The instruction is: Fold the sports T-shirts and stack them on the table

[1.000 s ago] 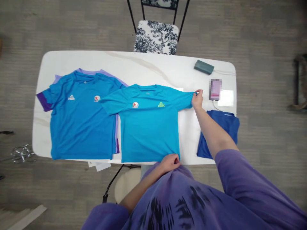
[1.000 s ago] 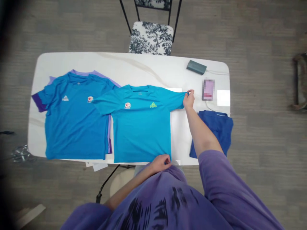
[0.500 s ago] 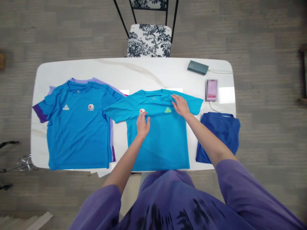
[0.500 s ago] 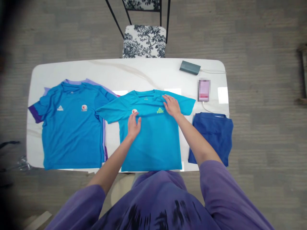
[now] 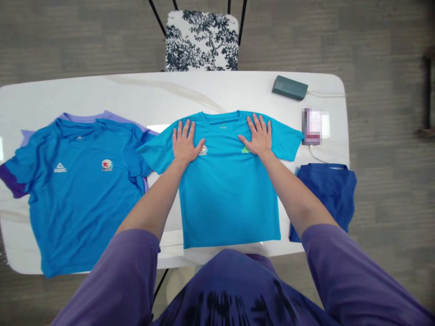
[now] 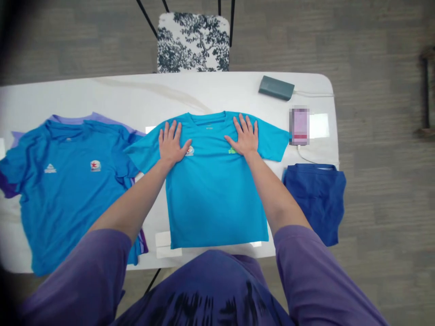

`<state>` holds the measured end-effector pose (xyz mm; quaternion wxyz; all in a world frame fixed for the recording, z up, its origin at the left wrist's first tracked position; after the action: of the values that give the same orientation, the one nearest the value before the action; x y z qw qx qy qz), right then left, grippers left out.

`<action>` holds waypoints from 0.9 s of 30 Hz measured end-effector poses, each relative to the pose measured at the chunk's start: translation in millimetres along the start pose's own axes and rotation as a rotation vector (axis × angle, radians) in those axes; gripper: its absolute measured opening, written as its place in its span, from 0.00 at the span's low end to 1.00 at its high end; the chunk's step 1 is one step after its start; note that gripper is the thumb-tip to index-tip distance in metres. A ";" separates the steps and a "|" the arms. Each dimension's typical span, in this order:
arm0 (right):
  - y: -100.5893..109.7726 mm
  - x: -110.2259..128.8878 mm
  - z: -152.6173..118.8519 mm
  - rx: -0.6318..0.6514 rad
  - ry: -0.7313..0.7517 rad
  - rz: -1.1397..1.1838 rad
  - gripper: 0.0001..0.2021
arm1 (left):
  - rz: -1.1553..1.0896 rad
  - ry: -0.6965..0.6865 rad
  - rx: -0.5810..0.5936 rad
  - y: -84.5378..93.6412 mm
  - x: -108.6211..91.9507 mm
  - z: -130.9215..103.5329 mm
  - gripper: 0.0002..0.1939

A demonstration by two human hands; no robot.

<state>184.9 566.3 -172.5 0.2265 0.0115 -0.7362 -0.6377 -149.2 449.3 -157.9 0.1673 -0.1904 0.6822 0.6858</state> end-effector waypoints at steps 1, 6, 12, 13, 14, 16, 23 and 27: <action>-0.9 -1.3 4.8 -0.002 -0.003 0.012 0.48 | -0.018 -0.018 -0.009 1.1 2.5 5.5 0.47; 3.8 0.0 18.6 0.033 -0.041 0.102 0.45 | -0.116 -0.079 -0.030 1.1 -1.6 20.8 0.48; 37.2 19.2 -125.5 -0.021 -0.175 0.208 0.40 | -0.131 -0.054 -0.051 8.6 -62.0 -105.3 0.46; 38.5 20.6 -173.3 -0.001 -0.208 0.224 0.39 | -0.145 -0.009 -0.025 6.1 -69.7 -148.1 0.46; 37.8 20.7 -224.9 0.027 -0.252 0.243 0.39 | -0.160 0.044 0.006 2.4 -75.3 -194.5 0.45; 33.2 17.7 -330.6 0.070 -0.368 0.293 0.36 | -0.194 0.149 0.055 -5.7 -81.2 -290.1 0.44; 23.7 41.2 -542.1 -0.101 -0.605 0.267 0.27 | -0.252 0.139 0.259 -2.1 -69.4 -463.7 0.42; 4.4 125.6 -533.2 -0.059 -0.602 0.305 0.20 | -0.185 0.233 0.007 61.7 1.8 -374.4 0.38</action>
<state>259.1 30.8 -83.4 0.0917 -0.2942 -0.7444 -0.5924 -168.7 74.3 -103.6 0.1501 -0.3304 0.6789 0.6383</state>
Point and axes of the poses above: each hand's wrist, its own z-axis towards the middle knuckle, its own y-axis out of the back of the hand, x = y × z, the point moved 5 cm from there along z, towards the middle knuckle, and after that the axes turned 7 degrees about -y, right-handed, at the moved point
